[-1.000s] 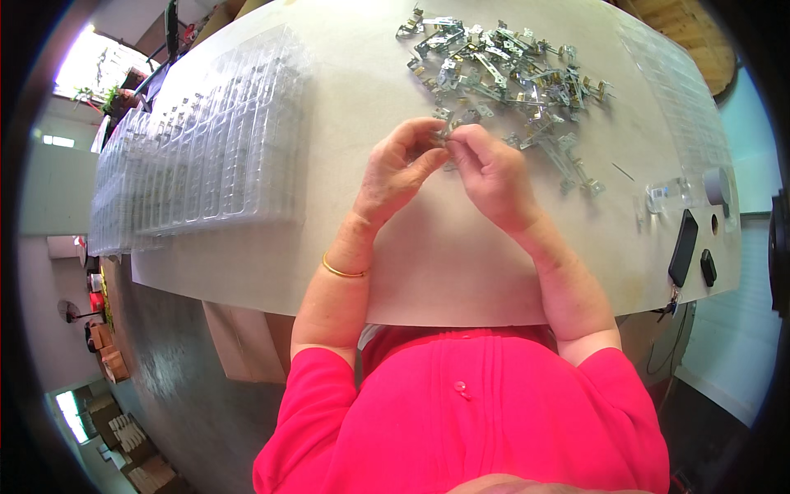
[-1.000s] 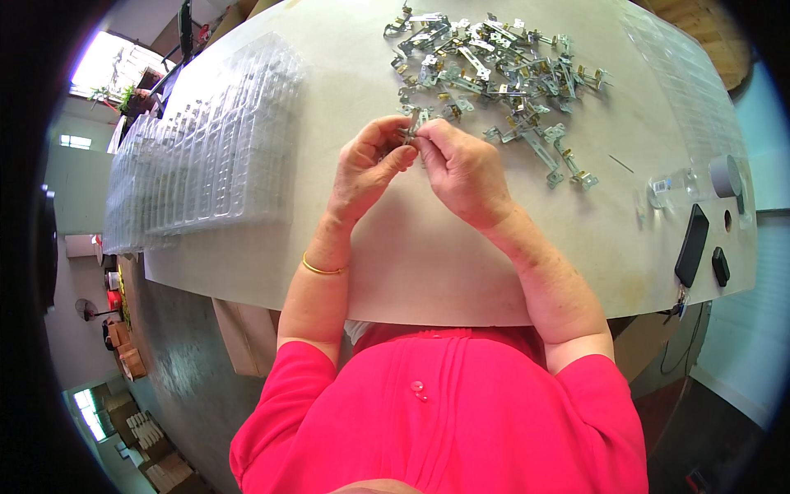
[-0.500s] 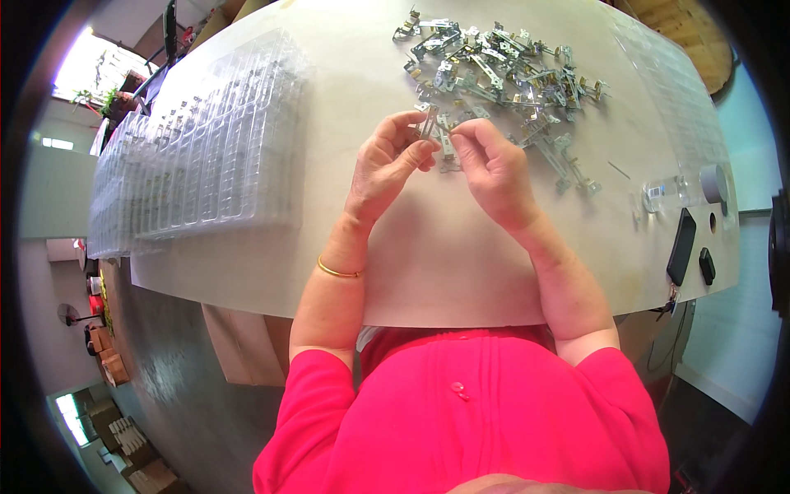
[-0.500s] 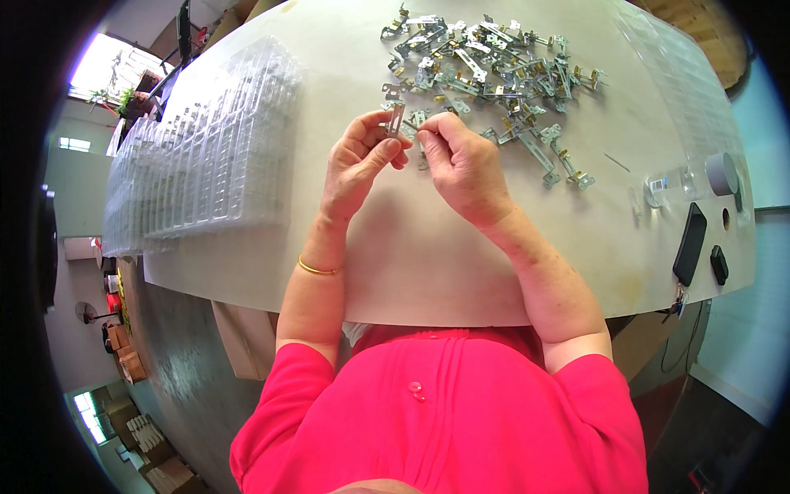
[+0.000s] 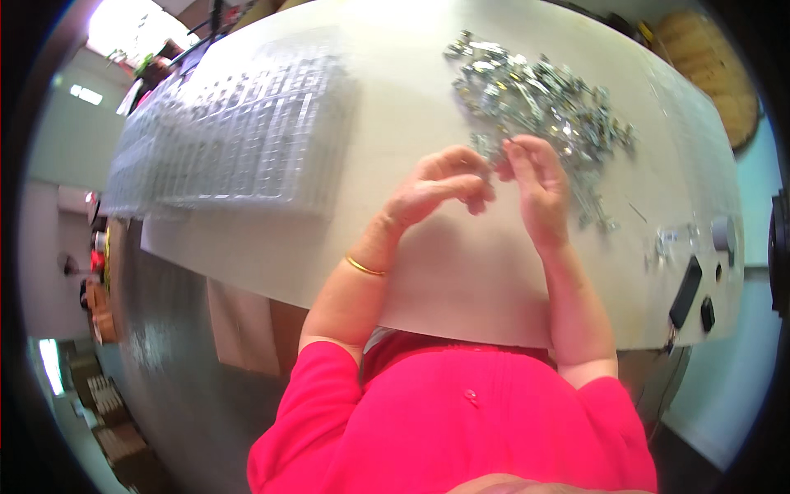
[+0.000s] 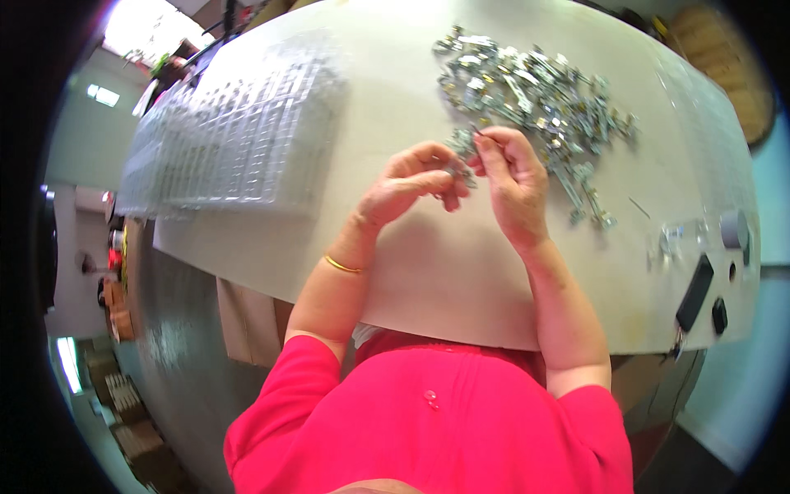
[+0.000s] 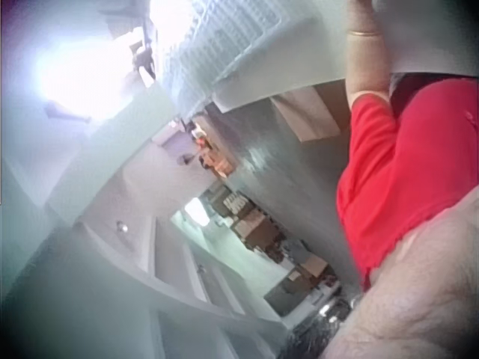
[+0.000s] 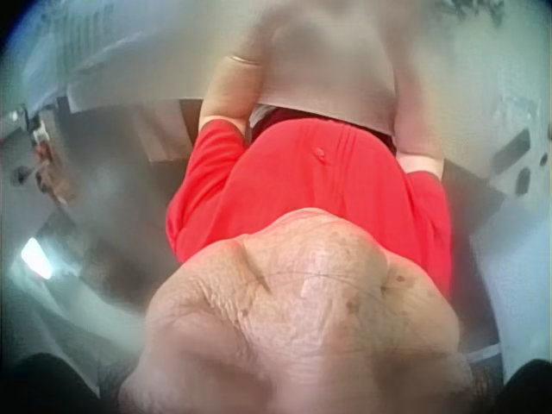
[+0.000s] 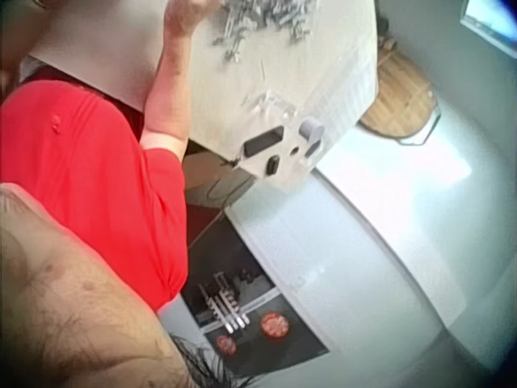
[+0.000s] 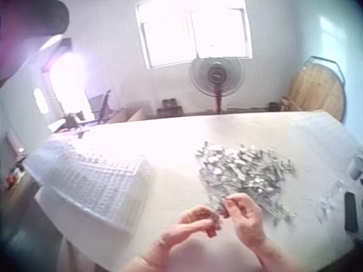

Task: The person assembles metal bracket components by inserting small metal pins into the brackets by hand and places the assembled pieces into plastic organizer trays.

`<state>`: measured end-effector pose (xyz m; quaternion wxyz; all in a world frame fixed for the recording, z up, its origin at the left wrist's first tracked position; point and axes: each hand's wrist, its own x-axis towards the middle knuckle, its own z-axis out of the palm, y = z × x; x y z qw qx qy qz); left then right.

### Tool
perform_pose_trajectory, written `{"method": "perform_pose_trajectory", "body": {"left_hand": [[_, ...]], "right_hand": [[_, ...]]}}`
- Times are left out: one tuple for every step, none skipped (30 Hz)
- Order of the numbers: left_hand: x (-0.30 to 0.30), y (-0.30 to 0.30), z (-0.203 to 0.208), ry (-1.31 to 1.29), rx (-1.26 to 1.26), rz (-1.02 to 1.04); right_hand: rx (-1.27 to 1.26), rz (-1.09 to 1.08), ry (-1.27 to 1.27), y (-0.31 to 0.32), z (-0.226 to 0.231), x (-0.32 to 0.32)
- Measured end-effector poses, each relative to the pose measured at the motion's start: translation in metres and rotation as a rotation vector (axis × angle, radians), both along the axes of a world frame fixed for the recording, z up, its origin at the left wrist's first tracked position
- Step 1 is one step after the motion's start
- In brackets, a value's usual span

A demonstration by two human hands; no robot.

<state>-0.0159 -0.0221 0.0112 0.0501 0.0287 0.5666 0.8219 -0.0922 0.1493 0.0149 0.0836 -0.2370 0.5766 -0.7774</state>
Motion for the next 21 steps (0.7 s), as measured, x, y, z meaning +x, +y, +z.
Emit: {"method": "perform_pose_trajectory", "body": {"left_hand": [[-0.003,0.001,-0.002,0.001,0.013,-0.028],[-0.004,0.001,-0.005,0.000,0.022,-0.048],[-0.005,0.001,-0.007,-0.005,0.025,-0.052],[-0.006,0.002,-0.006,-0.018,0.019,-0.050],[-0.006,0.003,-0.006,-0.011,-0.017,-0.042],[-0.005,0.004,-0.006,-0.004,-0.051,-0.034],[-0.005,0.006,-0.009,0.035,-0.053,-0.003],[-0.006,0.009,-0.015,0.074,-0.053,0.022],[-0.006,0.009,-0.019,0.127,-0.092,0.040],[-0.005,0.011,-0.023,0.217,-0.228,0.123],[-0.004,0.011,-0.020,0.238,-0.366,0.165],[-0.002,0.010,-0.016,0.255,-0.504,0.206],[-0.001,0.011,-0.013,0.260,-0.508,0.223],[0.000,0.012,-0.009,0.276,-0.555,0.243],[0.000,0.012,-0.007,0.290,-0.601,0.263],[0.000,0.013,-0.007,0.293,-0.603,0.277],[-0.001,0.013,-0.008,0.279,-0.576,0.299],[-0.001,0.013,-0.010,0.264,-0.548,0.320],[-0.002,0.013,-0.011,0.263,-0.550,0.333],[-0.003,0.012,-0.013,0.284,-0.553,0.389],[-0.004,0.011,-0.015,0.303,-0.555,0.445]], "right_hand": [[0.061,-0.038,0.016,0.004,0.000,-0.001],[0.117,-0.067,0.033,0.004,0.000,-0.002],[0.129,-0.082,0.032,0.005,0.000,-0.001],[0.140,-0.096,0.033,0.005,0.000,0.000],[0.141,-0.109,0.015,0.005,0.000,0.001],[0.141,-0.106,0.025,0.005,0.001,0.002],[0.125,-0.102,0.009,0.005,0.000,0.003],[0.113,-0.104,-0.008,0.005,-0.002,0.003],[0.107,-0.081,0.004,0.004,-0.003,0.004],[0.115,-0.097,0.005,0.003,-0.004,0.005],[0.123,-0.117,0.005,0.003,-0.005,0.005],[0.119,-0.102,0.015,0.002,-0.008,0.004],[0.122,-0.110,0.022,0.001,-0.011,0.003],[0.126,-0.121,0.029,0.002,-0.011,0.003],[0.143,-0.114,0.040,0.003,-0.011,0.003],[0.141,-0.102,0.047,0.004,-0.010,0.003],[0.159,-0.118,0.063,0.004,-0.011,0.004],[0.178,-0.135,0.078,0.005,-0.011,0.005],[0.177,-0.157,0.092,0.004,-0.011,0.006],[0.175,-0.147,0.097,0.003,-0.009,0.007],[0.142,-0.170,0.116,0.003,-0.008,0.009]]}}
